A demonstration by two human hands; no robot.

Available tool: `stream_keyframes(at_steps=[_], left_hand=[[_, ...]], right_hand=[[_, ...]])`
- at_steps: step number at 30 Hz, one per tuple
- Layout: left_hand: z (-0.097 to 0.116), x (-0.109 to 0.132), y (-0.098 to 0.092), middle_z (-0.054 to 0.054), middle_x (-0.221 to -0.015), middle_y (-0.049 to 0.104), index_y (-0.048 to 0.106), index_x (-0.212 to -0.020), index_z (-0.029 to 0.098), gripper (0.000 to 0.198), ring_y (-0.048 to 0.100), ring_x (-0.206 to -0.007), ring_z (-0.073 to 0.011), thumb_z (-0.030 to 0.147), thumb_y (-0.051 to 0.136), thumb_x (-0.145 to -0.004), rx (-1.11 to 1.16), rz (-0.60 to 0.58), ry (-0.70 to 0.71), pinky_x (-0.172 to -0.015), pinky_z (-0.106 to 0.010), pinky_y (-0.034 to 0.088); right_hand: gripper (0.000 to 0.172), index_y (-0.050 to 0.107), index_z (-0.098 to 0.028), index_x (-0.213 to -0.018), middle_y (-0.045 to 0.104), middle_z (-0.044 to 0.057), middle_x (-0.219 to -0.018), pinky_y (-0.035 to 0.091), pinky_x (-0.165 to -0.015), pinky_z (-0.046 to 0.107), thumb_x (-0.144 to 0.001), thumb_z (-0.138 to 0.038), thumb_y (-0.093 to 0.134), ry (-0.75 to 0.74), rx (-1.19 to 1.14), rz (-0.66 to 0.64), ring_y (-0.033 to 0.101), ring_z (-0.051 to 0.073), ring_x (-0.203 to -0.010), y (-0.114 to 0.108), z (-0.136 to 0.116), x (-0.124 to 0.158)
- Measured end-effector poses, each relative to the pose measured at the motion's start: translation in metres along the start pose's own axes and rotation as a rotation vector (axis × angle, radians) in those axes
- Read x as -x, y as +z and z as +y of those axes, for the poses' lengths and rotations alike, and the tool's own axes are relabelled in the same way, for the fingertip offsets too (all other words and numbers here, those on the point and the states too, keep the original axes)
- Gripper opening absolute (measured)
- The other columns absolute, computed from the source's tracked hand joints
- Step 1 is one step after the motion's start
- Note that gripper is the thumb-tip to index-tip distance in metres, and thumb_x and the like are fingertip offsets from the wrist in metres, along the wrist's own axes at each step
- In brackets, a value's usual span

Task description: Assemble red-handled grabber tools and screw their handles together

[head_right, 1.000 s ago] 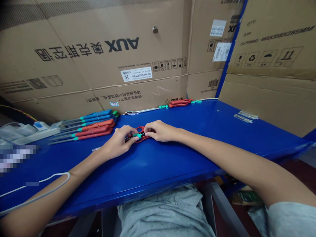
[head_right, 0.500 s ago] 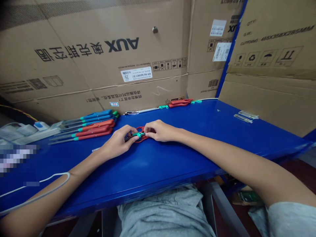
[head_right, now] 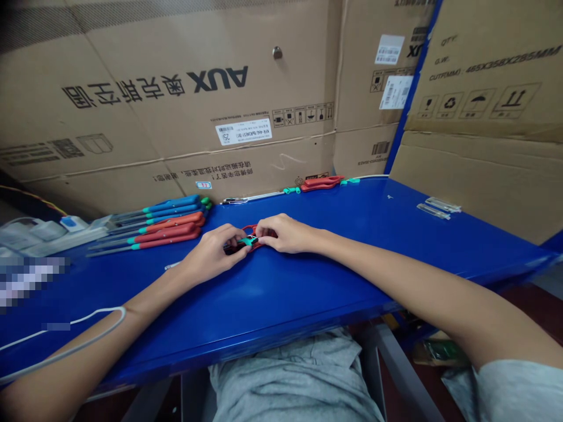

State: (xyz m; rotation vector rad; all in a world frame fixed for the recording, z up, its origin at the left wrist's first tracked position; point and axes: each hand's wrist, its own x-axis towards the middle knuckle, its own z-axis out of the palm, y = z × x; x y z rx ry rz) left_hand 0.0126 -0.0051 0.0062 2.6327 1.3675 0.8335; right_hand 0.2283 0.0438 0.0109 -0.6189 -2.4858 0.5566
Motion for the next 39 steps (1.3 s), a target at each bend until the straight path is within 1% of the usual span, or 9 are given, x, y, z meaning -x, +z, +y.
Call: stream_keyframes(at_steps=[5,8,14,23,27,34,39], left_hand=[[0.002,-0.0002,-0.0008,-0.003,-0.079,0.06,0.062,-0.087,0.017,0.013,0.056,-0.065,-0.0144,0.03,0.059,-0.084,-0.047,-0.01,0.004,-0.062,-0.027,0.047],[0.0037,-0.0002,-0.0022,-0.004,-0.08,0.061,0.064,-0.088,0.017,0.013,0.057,-0.065,-0.0144,0.028,0.059,-0.085,-0.075,-0.037,-0.005,-0.062,-0.027,0.045],[0.0044,-0.0013,-0.0044,-0.005,-0.083,0.063,0.063,-0.087,0.016,0.014,0.057,-0.073,-0.0179,0.028,0.057,-0.087,-0.169,-0.078,0.0,-0.067,-0.03,0.044],[0.0036,-0.0007,-0.0045,-0.007,-0.087,0.061,0.06,-0.092,0.017,0.016,0.056,-0.082,-0.0209,0.03,0.051,-0.09,-0.137,-0.078,0.031,-0.073,-0.034,0.046],[0.002,-0.0004,-0.0038,-0.008,-0.089,0.062,0.06,-0.091,0.018,0.015,0.057,-0.085,-0.0221,0.029,0.051,-0.09,-0.122,-0.07,0.044,-0.075,-0.035,0.047],[0.0021,-0.0001,-0.0038,-0.008,-0.09,0.062,0.06,-0.091,0.018,0.014,0.058,-0.085,-0.0216,0.029,0.051,-0.09,-0.125,-0.048,0.069,-0.075,-0.035,0.048],[0.0023,0.0001,-0.0034,-0.008,-0.091,0.062,0.06,-0.093,0.018,0.017,0.058,-0.084,-0.0213,0.03,0.048,-0.092,-0.114,-0.044,0.08,-0.076,-0.036,0.048]], right_hand=[[0.008,0.067,-0.014,-0.087,0.071,0.006,-0.087,0.047,-0.072,0.026,-0.088,-0.017,0.059,-0.004,-0.004,-0.001,0.062,0.015,-0.076,-0.0005,-0.0005,-0.0001],[0.008,0.067,-0.013,-0.088,0.071,0.007,-0.087,0.046,-0.071,0.026,-0.088,-0.016,0.059,-0.012,-0.003,-0.004,0.062,0.015,-0.076,-0.0007,-0.0001,0.0001],[0.009,0.067,-0.014,-0.089,0.071,0.006,-0.087,0.047,-0.072,0.026,-0.088,-0.018,0.059,-0.009,0.007,0.003,0.062,0.015,-0.076,-0.0006,0.0002,0.0002],[0.011,0.066,-0.013,-0.09,0.071,0.006,-0.085,0.046,-0.07,0.026,-0.089,-0.019,0.056,0.002,-0.016,0.022,0.062,0.015,-0.073,0.0002,-0.0006,0.0009],[0.01,0.066,-0.014,-0.089,0.071,0.007,-0.086,0.046,-0.071,0.027,-0.088,-0.018,0.057,-0.006,-0.014,0.027,0.062,0.015,-0.075,0.0008,-0.0005,0.001],[0.011,0.066,-0.014,-0.089,0.071,0.006,-0.085,0.046,-0.071,0.027,-0.089,-0.019,0.057,0.004,-0.017,0.031,0.062,0.015,-0.074,0.0002,-0.0017,0.0015],[0.012,0.066,-0.014,-0.089,0.071,0.006,-0.085,0.047,-0.071,0.028,-0.09,-0.021,0.057,0.006,-0.037,0.044,0.063,0.015,-0.074,0.0006,-0.0016,0.0011]])
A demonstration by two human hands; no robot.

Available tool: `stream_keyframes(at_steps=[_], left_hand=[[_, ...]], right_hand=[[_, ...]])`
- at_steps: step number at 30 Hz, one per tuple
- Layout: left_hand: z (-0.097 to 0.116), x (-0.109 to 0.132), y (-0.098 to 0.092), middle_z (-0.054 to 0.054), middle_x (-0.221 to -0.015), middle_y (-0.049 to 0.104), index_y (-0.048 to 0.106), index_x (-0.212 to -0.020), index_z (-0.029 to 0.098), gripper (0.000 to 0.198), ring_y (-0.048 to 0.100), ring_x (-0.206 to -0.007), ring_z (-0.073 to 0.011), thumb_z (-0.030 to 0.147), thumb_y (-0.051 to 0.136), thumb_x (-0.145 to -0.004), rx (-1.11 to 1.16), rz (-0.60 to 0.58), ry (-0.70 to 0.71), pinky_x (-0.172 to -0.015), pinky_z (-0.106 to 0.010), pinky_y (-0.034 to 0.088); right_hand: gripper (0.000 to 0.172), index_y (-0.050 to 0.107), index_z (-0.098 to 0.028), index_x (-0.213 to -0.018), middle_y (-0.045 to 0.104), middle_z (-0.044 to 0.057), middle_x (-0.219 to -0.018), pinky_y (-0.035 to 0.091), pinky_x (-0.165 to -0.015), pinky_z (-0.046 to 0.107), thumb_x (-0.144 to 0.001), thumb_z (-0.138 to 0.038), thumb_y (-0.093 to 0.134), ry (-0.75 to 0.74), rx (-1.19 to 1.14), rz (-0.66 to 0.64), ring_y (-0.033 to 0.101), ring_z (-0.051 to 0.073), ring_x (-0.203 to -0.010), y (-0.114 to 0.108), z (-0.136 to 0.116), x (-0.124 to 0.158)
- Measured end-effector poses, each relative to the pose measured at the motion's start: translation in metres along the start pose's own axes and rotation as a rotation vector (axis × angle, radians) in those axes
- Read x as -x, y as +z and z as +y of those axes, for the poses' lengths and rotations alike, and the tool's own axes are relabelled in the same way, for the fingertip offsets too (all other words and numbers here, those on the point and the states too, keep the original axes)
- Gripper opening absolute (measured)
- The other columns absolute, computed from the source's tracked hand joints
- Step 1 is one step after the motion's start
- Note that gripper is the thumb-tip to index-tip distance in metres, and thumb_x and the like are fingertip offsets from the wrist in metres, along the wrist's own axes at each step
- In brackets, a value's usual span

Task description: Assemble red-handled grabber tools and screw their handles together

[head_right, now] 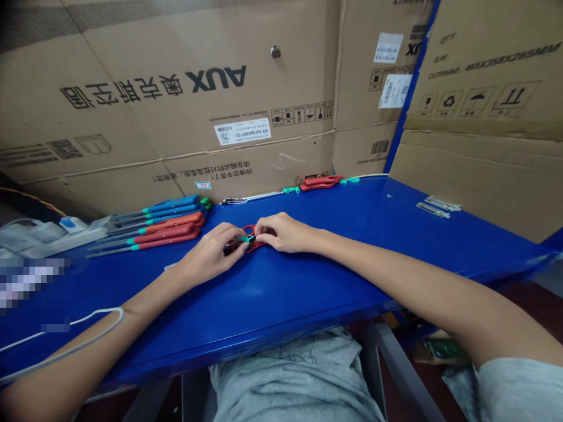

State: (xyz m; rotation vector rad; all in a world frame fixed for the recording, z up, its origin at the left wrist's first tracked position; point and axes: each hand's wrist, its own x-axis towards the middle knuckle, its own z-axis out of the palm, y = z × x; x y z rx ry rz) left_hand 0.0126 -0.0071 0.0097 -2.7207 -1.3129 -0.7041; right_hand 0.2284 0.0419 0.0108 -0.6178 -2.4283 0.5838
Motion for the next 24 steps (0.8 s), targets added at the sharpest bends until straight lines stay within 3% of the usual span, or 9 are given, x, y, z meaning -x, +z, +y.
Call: stream_keyframes(at_steps=[9,24], left_hand=[[-0.0017,0.0011,0.0014,-0.009,-0.097,0.062,0.059,-0.103,0.018,0.025,0.058,-0.092,-0.0223,0.031,0.039,-0.098,0.05,-0.036,-0.001,-0.085,-0.039,0.048],[-0.0027,0.0017,0.0019,-0.007,-0.096,0.06,0.055,-0.098,0.019,0.018,0.056,-0.092,-0.0219,0.032,0.043,-0.097,0.028,-0.041,-0.003,-0.084,-0.037,0.047]], right_hand=[[0.012,0.067,-0.016,-0.088,0.073,0.005,-0.085,0.049,-0.073,0.027,-0.088,-0.022,0.058,-0.006,-0.035,0.097,0.066,0.015,-0.077,0.0015,0.0013,0.0003],[0.01,0.07,-0.015,-0.087,0.074,0.005,-0.085,0.048,-0.071,0.026,-0.086,-0.02,0.062,0.016,-0.035,0.038,0.066,0.015,-0.075,0.0012,0.0003,0.0007]])
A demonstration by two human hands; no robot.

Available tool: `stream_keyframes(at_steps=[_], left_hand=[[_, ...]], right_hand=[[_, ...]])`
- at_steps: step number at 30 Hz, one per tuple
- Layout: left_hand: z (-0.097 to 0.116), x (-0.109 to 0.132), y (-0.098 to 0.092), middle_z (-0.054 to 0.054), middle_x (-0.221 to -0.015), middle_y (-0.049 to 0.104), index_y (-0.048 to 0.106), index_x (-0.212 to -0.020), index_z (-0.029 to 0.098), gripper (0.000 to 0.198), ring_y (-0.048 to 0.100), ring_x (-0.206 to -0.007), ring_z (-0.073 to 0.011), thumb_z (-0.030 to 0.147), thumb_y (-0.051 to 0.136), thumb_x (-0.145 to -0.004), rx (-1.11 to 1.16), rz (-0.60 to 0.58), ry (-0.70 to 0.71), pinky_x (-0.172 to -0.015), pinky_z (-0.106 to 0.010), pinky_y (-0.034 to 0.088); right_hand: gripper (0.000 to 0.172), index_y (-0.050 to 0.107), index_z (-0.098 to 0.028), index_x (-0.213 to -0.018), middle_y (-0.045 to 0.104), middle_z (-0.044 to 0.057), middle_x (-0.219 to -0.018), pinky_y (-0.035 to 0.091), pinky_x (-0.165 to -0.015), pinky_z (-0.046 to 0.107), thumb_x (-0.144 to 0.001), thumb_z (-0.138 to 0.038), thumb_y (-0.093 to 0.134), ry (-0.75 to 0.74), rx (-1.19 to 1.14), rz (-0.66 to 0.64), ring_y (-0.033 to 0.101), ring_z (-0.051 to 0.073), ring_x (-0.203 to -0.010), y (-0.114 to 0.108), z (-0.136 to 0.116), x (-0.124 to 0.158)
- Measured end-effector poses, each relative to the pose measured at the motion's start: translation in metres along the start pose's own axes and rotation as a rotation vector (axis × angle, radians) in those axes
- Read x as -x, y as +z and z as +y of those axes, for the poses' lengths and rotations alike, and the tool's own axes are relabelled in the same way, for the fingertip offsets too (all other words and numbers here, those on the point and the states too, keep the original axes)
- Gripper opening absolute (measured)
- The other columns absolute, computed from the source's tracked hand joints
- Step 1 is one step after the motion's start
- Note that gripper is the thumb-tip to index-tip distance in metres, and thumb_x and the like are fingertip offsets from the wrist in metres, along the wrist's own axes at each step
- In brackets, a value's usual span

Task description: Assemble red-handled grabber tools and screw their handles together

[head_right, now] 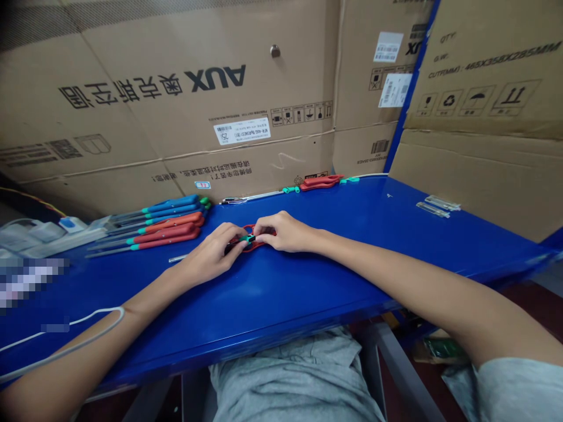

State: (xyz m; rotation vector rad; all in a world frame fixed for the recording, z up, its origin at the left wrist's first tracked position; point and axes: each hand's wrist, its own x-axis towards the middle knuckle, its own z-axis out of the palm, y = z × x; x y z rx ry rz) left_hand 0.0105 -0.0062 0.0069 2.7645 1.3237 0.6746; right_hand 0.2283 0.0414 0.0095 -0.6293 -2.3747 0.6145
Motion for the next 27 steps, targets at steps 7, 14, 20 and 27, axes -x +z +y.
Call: stream_keyframes(at_steps=[7,14,20,27], left_hand=[[-0.0019,-0.0008,0.0021,-0.008,-0.095,0.063,0.06,-0.095,0.017,0.014,0.059,-0.089,-0.0216,0.029,0.053,-0.093,-0.042,0.092,0.018,-0.077,-0.035,0.05],[-0.0032,0.0004,0.0075,-0.006,-0.091,0.062,0.063,-0.097,0.016,0.015,0.061,-0.072,-0.0149,0.028,0.055,-0.092,0.012,0.152,0.002,-0.066,-0.027,0.052],[-0.003,0.0005,0.0085,-0.005,-0.09,0.062,0.063,-0.096,0.016,0.015,0.061,-0.069,-0.0129,0.025,0.064,-0.085,0.036,0.203,0.019,-0.065,-0.026,0.053],[-0.0045,0.0018,0.0087,-0.005,-0.09,0.064,0.064,-0.096,0.017,0.013,0.061,-0.071,-0.0135,0.025,0.062,-0.087,-0.026,0.248,0.054,-0.066,-0.025,0.053]], right_hand=[[0.006,0.07,-0.014,-0.084,0.074,0.004,-0.082,0.048,-0.068,0.024,-0.081,-0.016,0.065,0.015,-0.025,0.019,0.066,0.014,-0.072,-0.0003,0.0016,-0.0003],[0.006,0.07,-0.015,-0.082,0.074,0.003,-0.08,0.047,-0.065,0.024,-0.082,-0.018,0.065,0.04,-0.058,0.039,0.065,0.014,-0.07,0.0002,0.0018,-0.0009],[0.005,0.07,-0.015,-0.081,0.074,0.003,-0.079,0.048,-0.067,0.025,-0.081,-0.018,0.067,0.023,-0.061,0.046,0.066,0.015,-0.072,0.0007,0.0016,-0.0005],[0.005,0.07,-0.014,-0.08,0.074,0.004,-0.08,0.047,-0.066,0.024,-0.081,-0.015,0.066,0.023,-0.077,0.055,0.066,0.014,-0.071,0.0011,0.0002,-0.0006]])
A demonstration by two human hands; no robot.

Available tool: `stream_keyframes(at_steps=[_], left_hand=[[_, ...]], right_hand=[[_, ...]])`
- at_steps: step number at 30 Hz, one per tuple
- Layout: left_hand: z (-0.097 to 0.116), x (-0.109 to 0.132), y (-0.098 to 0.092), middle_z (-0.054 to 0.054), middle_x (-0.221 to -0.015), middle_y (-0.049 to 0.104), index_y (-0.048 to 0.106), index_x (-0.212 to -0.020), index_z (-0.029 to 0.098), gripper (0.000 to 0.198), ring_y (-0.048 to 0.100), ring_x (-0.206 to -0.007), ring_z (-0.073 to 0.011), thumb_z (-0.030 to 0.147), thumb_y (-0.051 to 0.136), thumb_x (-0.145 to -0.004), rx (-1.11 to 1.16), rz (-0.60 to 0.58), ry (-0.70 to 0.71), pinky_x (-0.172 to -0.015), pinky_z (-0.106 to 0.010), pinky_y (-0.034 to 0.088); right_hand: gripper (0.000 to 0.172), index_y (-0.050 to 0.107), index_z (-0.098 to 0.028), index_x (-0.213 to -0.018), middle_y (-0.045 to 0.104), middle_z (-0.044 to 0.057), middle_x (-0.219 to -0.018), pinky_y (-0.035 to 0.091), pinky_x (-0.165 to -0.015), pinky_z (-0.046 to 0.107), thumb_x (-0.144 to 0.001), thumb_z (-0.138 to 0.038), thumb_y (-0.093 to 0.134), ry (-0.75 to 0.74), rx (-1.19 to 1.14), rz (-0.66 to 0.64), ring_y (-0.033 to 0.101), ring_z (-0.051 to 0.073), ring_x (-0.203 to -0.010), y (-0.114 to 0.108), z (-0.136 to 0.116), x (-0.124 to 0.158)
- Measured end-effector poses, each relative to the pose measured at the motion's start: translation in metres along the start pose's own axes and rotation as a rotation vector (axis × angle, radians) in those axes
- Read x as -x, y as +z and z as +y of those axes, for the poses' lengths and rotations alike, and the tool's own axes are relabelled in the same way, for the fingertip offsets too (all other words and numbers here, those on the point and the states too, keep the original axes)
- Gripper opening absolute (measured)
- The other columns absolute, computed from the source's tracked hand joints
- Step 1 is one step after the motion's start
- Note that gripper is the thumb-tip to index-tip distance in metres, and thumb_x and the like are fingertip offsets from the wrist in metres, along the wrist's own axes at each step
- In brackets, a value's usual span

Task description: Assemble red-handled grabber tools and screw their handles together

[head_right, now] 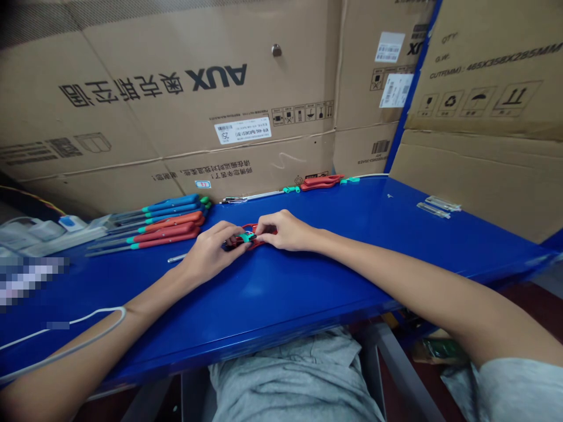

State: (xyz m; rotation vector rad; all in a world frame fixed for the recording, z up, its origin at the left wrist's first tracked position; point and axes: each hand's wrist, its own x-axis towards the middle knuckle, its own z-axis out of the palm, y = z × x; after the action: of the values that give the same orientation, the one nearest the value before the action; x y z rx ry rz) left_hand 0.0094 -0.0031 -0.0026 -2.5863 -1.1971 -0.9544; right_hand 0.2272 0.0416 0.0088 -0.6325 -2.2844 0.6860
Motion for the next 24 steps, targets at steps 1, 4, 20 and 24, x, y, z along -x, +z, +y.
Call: stream_keyframes(at_steps=[1,4,20,24], left_hand=[[0.0,0.0002,-0.0001,-0.005,-0.091,0.064,0.064,-0.097,0.017,0.013,0.062,-0.073,-0.0141,0.026,0.061,-0.088,-0.004,0.01,0.012,-0.067,-0.026,0.053],[0.0001,0.0003,0.0003,-0.007,-0.093,0.065,0.064,-0.099,0.017,0.014,0.063,-0.078,-0.0162,0.026,0.059,-0.089,-0.027,0.035,0.052,-0.069,-0.028,0.053],[-0.0011,-0.0015,0.0015,-0.01,-0.093,0.067,0.067,-0.095,0.014,0.013,0.063,-0.079,-0.0197,0.024,0.062,-0.087,-0.104,-0.006,0.067,-0.07,-0.032,0.053],[-0.0005,-0.0036,-0.0012,-0.009,-0.092,0.068,0.068,-0.093,0.015,0.013,0.061,-0.082,-0.0208,0.026,0.063,-0.087,-0.104,-0.061,0.016,-0.073,-0.034,0.052]], right_hand=[[0.005,0.07,-0.013,-0.08,0.074,0.004,-0.079,0.047,-0.065,0.024,-0.081,-0.015,0.066,0.002,0.0,0.004,0.065,0.014,-0.07,0.0001,0.0001,0.0],[0.005,0.07,-0.014,-0.08,0.074,0.004,-0.08,0.047,-0.066,0.024,-0.081,-0.014,0.066,0.007,0.006,0.013,0.065,0.014,-0.07,0.0005,0.0012,-0.0001],[0.01,0.073,-0.015,-0.085,0.075,0.005,-0.084,0.05,-0.071,0.026,-0.083,-0.019,0.065,-0.075,0.122,-0.027,0.068,0.016,-0.076,-0.0023,0.0067,-0.0021],[0.013,0.072,-0.015,-0.088,0.074,0.006,-0.088,0.051,-0.073,0.027,-0.083,-0.019,0.061,-0.15,0.217,-0.043,0.067,0.016,-0.077,-0.0058,0.0065,-0.0011]])
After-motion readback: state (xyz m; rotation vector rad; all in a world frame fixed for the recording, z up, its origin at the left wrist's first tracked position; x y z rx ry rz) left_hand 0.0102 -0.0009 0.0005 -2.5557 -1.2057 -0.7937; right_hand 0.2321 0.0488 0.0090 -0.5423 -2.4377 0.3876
